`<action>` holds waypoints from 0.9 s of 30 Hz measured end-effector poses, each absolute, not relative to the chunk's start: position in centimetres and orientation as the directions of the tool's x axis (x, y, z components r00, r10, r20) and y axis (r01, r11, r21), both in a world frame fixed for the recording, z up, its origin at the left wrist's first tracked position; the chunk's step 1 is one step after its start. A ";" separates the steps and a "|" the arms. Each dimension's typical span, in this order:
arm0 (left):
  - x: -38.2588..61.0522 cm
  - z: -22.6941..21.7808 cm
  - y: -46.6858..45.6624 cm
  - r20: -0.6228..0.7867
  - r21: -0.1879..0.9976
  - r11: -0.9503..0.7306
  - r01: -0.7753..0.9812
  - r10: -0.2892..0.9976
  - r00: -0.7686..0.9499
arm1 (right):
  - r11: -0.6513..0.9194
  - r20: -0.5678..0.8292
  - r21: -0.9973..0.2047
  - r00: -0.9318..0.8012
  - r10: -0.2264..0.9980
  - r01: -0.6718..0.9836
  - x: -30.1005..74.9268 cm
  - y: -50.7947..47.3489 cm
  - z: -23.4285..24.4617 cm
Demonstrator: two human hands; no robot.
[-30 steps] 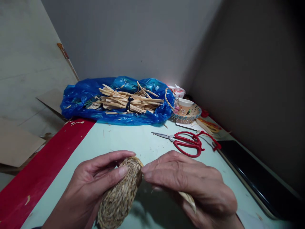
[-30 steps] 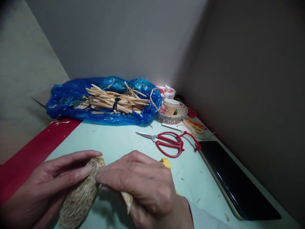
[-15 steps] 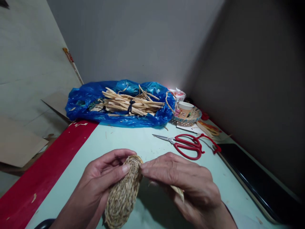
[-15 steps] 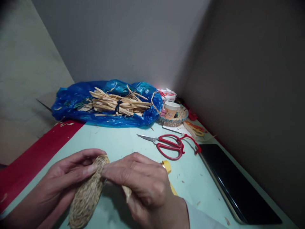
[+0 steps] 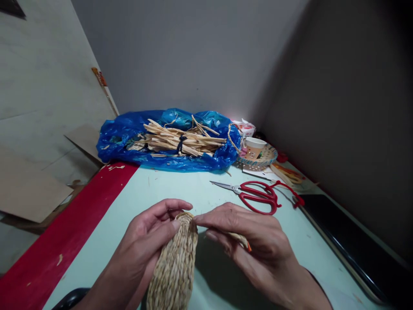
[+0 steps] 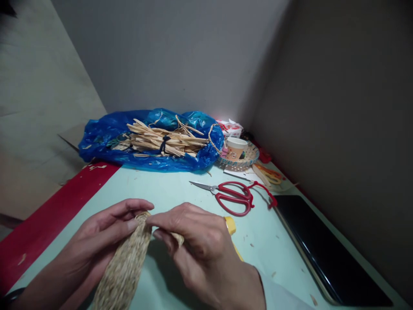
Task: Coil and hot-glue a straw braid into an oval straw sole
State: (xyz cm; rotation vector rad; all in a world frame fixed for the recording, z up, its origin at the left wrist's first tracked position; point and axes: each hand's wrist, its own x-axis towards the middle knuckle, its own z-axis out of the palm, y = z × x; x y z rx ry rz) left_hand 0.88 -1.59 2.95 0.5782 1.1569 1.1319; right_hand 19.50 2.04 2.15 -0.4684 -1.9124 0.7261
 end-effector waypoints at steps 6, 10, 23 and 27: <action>0.9 3.2 -2.0 -0.377 0.879 0.362 -0.311 0.926 0.013 | 0.613 0.523 -0.787 -0.450 0.724 0.070 19.6 1.9 2.4; 1.0 3.0 -2.0 -0.329 0.926 0.318 -0.204 0.944 -0.017 | 0.556 0.457 -0.827 -0.477 0.750 0.082 19.9 1.8 2.3; 0.6 2.5 -1.2 -0.299 0.952 0.299 -0.067 0.954 0.003 | 0.514 0.403 -0.849 -0.477 0.781 0.125 20.2 2.1 1.4; 1.2 2.7 -1.6 -0.257 0.967 0.255 -0.031 0.960 -0.112 | 0.538 0.461 -0.840 -0.430 0.776 0.072 20.1 2.0 1.0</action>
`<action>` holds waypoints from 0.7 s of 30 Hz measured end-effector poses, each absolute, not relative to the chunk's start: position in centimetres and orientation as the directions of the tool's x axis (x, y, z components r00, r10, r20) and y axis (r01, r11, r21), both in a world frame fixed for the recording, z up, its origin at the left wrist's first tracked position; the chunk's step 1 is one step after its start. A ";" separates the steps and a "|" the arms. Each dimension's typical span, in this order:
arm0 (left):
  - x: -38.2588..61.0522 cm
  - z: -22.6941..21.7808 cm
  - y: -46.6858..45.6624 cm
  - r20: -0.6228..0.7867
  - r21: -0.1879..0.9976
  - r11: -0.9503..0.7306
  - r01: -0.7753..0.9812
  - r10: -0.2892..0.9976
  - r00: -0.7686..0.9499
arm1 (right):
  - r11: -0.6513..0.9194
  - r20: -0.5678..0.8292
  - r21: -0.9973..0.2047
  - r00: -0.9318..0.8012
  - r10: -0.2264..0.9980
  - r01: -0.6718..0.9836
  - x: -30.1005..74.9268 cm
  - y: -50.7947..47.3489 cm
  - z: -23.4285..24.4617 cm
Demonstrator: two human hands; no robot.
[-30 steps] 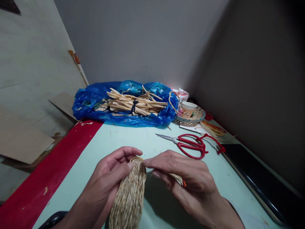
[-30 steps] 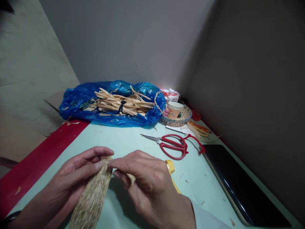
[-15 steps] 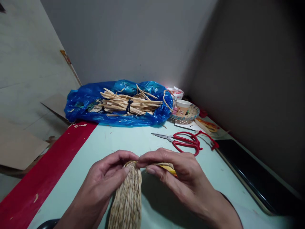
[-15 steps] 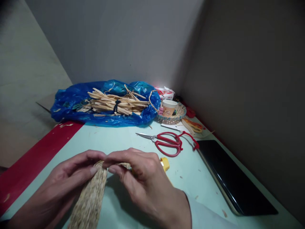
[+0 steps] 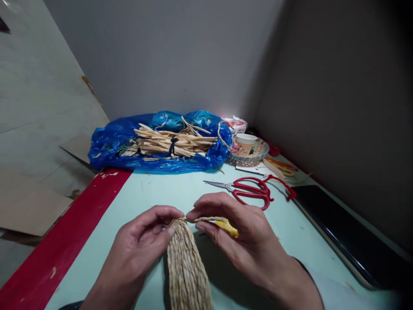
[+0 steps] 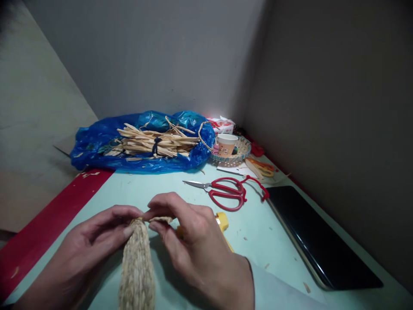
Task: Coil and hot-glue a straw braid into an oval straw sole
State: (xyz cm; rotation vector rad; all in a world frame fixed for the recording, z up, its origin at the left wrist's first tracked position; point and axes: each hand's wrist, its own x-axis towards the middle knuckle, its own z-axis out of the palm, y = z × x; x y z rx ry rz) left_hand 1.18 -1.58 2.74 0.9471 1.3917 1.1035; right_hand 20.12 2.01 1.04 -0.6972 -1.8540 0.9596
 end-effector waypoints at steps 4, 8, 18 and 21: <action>1.5 2.9 -1.9 -0.209 0.978 0.206 -0.038 0.952 -0.223 | 0.542 0.448 -0.833 -0.438 0.779 0.113 20.0 1.6 1.1; 1.5 2.8 -1.8 -0.181 0.983 0.174 -0.052 0.954 -0.238 | 0.501 0.386 -0.851 -0.457 0.801 0.160 20.0 1.1 0.9; 1.4 2.0 -1.7 -0.145 0.989 0.140 -0.038 0.948 -0.283 | 0.488 0.335 -0.836 -0.471 0.816 0.252 19.7 0.8 0.1; 1.4 1.7 -1.6 -0.166 0.986 0.156 -0.060 0.948 -0.272 | 0.451 0.299 -0.853 -0.462 0.835 0.262 19.7 0.9 0.6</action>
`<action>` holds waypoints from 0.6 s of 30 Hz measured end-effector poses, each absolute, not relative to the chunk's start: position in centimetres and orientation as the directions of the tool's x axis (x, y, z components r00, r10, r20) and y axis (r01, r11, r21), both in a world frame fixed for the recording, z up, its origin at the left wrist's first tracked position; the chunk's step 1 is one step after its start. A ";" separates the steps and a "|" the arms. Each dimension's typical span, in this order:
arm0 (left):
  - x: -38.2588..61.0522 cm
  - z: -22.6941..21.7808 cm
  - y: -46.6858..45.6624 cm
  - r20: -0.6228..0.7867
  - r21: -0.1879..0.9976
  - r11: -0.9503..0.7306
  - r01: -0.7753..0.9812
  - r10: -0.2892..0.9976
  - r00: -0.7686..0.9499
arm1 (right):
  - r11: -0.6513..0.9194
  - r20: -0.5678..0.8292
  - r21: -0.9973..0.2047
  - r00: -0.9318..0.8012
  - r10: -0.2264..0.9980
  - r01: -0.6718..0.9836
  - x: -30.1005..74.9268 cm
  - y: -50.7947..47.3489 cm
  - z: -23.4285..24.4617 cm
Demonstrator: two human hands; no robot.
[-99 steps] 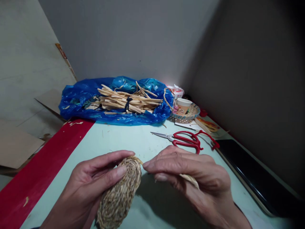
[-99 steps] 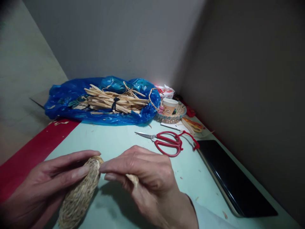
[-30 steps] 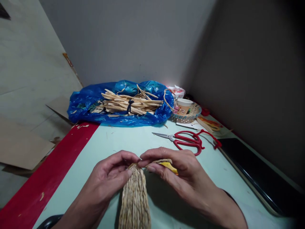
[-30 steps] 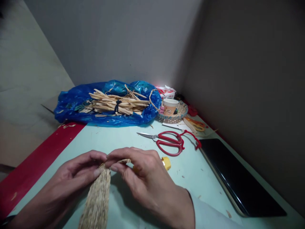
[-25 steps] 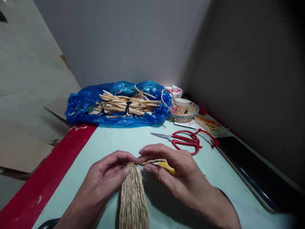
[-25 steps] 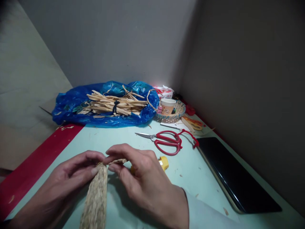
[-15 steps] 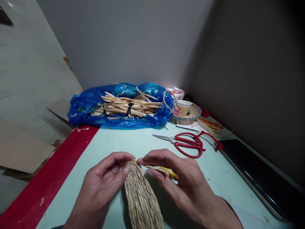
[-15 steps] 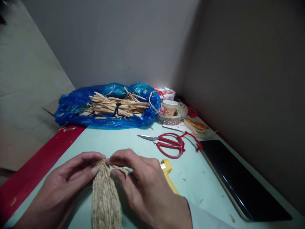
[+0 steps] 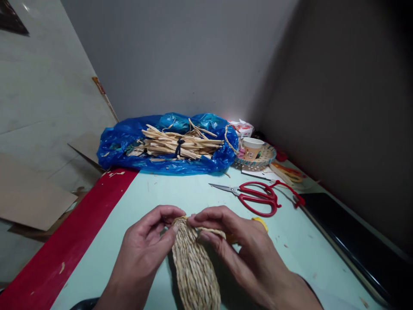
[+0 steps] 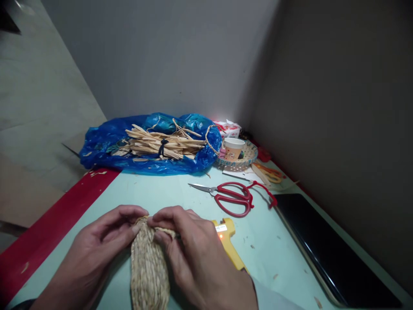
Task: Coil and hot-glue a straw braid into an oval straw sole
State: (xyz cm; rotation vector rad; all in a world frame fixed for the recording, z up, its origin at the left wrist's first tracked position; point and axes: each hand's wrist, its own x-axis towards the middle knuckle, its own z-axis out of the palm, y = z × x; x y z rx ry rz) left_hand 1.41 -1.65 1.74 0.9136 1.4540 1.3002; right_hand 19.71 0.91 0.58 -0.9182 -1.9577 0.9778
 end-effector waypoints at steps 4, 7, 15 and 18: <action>1.7 2.2 -1.8 -0.133 0.991 0.129 -0.034 0.953 -0.271 | 0.456 0.347 -0.870 -0.424 0.836 0.186 19.9 1.0 1.6; 2.0 2.7 -2.0 -0.112 0.993 0.114 -0.011 0.951 -0.290 | 0.505 0.428 -0.852 -0.376 0.822 0.135 20.0 1.2 2.1; 1.5 2.7 -2.2 -0.129 0.988 0.144 0.049 0.964 -0.232 | 0.556 0.488 -0.823 -0.354 0.798 0.118 20.4 1.6 2.5; 1.3 2.5 -2.2 -0.135 0.983 0.154 0.097 0.975 -0.178 | 0.551 0.480 -0.825 -0.360 0.800 0.125 20.4 1.6 2.5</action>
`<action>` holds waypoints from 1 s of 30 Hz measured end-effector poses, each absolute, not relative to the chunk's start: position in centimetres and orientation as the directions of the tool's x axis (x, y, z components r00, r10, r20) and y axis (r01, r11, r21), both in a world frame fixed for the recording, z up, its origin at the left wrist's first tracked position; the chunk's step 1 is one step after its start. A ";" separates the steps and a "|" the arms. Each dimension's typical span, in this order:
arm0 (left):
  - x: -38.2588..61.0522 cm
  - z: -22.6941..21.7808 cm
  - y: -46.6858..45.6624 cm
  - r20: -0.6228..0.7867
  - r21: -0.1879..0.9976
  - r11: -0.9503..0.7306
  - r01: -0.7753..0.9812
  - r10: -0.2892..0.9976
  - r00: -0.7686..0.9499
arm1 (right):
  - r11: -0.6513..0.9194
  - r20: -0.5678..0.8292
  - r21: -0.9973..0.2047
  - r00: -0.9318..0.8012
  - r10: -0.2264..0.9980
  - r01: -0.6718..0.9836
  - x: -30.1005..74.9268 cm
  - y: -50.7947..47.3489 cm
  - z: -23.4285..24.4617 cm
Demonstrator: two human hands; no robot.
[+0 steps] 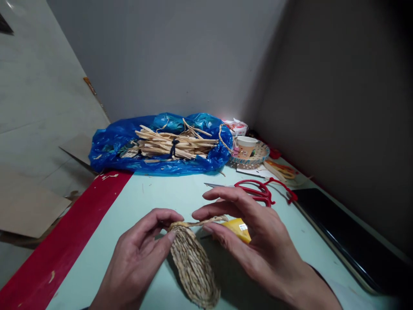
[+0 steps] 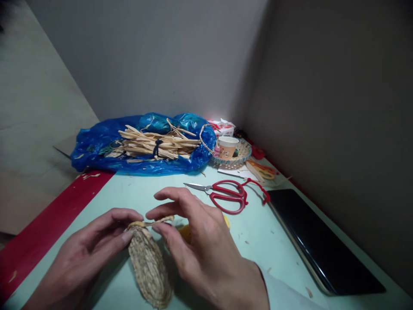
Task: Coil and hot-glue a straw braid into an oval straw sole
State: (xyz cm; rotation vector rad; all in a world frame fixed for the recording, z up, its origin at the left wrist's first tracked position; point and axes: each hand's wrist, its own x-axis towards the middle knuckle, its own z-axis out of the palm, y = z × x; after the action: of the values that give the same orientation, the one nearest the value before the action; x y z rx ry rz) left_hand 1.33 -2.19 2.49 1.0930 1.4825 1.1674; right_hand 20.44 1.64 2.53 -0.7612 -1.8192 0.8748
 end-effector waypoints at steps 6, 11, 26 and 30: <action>1.4 2.1 -2.1 -0.170 0.977 0.188 0.099 0.971 -0.170 | 0.573 0.499 -0.805 -0.349 0.793 0.153 20.5 2.0 2.4; 0.8 1.7 -2.1 -0.183 0.972 0.195 0.135 0.978 -0.096 | 0.533 0.465 -0.834 -0.337 0.818 0.143 20.6 1.9 2.5; 0.6 2.6 -1.5 -0.347 0.904 0.317 -0.288 0.936 -0.058 | 0.480 0.248 -0.674 -0.439 0.863 0.562 25.0 2.1 3.6; 0.6 2.7 -1.7 -0.281 0.942 0.267 -0.204 0.959 -0.039 | 0.525 0.307 -0.634 -0.438 0.845 0.568 25.9 0.7 3.3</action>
State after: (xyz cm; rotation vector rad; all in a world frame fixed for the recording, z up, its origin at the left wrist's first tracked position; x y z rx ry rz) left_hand 0.56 -1.72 2.73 0.8287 1.2301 1.1363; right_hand 25.88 0.67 3.31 -1.1431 -2.1620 0.5961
